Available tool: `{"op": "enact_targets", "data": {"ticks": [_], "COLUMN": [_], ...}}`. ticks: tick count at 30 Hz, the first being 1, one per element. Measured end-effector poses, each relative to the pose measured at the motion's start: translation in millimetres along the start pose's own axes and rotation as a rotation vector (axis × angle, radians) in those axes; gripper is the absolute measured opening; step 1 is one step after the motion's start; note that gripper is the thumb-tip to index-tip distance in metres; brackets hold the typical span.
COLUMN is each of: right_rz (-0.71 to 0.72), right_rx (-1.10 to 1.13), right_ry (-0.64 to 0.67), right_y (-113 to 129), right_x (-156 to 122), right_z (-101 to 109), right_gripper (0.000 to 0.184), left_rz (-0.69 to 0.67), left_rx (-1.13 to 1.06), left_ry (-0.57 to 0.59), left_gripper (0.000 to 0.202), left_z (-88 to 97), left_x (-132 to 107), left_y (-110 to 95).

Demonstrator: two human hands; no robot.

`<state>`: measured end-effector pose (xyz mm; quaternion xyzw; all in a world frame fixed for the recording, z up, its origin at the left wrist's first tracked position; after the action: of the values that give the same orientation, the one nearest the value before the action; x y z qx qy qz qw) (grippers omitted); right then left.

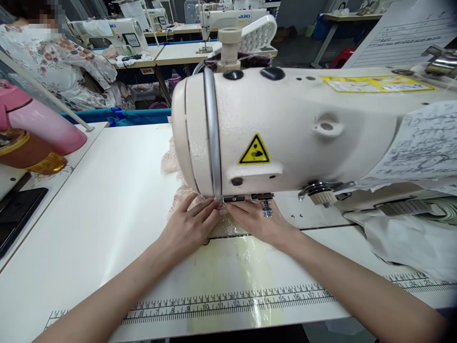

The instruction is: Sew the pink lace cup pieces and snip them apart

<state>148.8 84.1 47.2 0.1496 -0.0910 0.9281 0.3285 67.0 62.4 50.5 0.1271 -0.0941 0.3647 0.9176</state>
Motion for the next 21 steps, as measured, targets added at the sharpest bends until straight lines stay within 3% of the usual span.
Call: {"op": "enact_targets", "data": {"ticks": [4, 8, 13, 17, 21], "right_rz": [0.002, -0.04, 0.037, 0.139, 0.23], "right_rx": [-0.187, -0.059, 0.225, 0.38, 0.36], "right_ry": [-0.008, -0.004, 0.027, -0.03, -0.102], "right_y": [10.0, 5.8, 5.4, 11.8, 22.7], "right_x": [-1.5, -2.5, 1.2, -0.1, -2.6], "right_z": [2.5, -5.8, -17.6, -7.2, 9.3], "right_gripper": [0.02, 0.022, 0.012, 0.012, 0.005], "left_rz": [0.016, 0.076, 0.293, 0.244, 0.205], "left_rx": [-0.011, -0.003, -0.142, -0.283, -0.3], "left_ry": [0.027, 0.008, 0.032, 0.008, -0.02], "left_gripper": [0.019, 0.02, 0.031, 0.02, 0.014], "left_z": [0.9, 6.4, 9.3, 14.7, 18.4], "left_x": [2.3, 3.0, -5.2, -6.4, -5.1], "left_y": [3.5, 6.9, 24.6, 17.1, 9.8]}}
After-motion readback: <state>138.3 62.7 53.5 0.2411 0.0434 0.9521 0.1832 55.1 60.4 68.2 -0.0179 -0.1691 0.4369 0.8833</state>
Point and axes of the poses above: each hand's wrist, its own x-axis towards the middle knuckle, its own z-axis out of the back of the hand, y = z × x, the point moved 10 cm from there along x, towards the middle knuckle, and after that the axes turned 10 degrees about y, right-handed, at the moved point
